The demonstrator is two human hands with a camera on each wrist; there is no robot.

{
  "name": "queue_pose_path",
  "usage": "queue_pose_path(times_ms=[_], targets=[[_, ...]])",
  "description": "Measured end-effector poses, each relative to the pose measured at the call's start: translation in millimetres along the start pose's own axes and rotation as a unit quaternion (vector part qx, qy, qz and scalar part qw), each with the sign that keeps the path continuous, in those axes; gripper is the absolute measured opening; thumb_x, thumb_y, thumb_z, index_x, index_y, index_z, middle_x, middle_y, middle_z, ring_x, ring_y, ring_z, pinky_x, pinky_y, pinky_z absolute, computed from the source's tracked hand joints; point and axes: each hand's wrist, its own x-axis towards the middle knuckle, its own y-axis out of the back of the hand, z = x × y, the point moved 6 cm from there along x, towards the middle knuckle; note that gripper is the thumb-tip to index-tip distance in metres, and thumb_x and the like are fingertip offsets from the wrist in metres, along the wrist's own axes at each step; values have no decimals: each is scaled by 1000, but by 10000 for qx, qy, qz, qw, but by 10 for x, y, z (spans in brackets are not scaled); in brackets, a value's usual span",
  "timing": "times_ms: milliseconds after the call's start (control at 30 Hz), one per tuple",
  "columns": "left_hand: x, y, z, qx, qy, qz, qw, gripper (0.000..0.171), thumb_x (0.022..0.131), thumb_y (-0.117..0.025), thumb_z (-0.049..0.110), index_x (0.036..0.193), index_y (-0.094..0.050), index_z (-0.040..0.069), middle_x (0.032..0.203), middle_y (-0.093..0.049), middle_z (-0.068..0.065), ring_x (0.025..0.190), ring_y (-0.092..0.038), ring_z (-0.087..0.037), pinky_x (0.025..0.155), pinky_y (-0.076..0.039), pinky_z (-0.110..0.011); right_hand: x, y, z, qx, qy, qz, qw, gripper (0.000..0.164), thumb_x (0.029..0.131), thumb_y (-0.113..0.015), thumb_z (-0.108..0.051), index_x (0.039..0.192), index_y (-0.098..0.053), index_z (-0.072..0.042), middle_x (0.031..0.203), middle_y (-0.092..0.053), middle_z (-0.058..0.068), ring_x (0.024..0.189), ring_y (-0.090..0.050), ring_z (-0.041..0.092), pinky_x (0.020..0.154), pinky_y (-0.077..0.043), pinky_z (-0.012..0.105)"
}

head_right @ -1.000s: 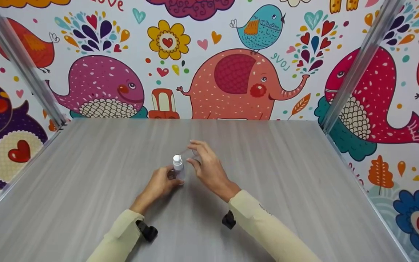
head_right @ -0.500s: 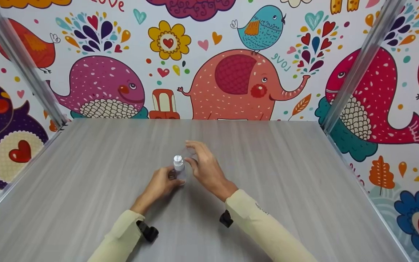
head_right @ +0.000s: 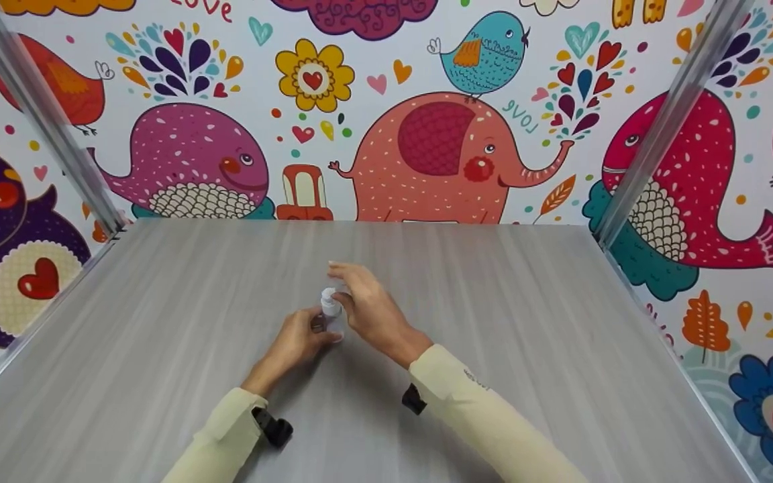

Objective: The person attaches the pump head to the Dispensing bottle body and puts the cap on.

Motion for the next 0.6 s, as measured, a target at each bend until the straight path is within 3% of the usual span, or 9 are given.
queue_pose_path(times_ms=[367, 600], targets=[[-6, 0, 18, 131, 51, 38, 9999, 32, 74, -73, 5, 103, -62, -4, 95, -69, -18, 83, -64, -21, 71, -53, -35, 25, -71, -35, 57, -30, -394, 9992, 39, 82, -64, -1, 119, -55, -8, 126, -56, 5, 119, -51, 12, 96, -44, 26], [-2, -1, -2, 309, 135, 9, 9994, 29, 75, -73, 6, 102, -63, 0, 91, -69, -13, 72, -56, -13, 64, -51, -30, 19, -123, -52, 101, 91, -327, 9994, 39, 81, -64, 1, 119, -56, -7, 125, -56, 7, 117, -52, 13, 94, -46, 25]])
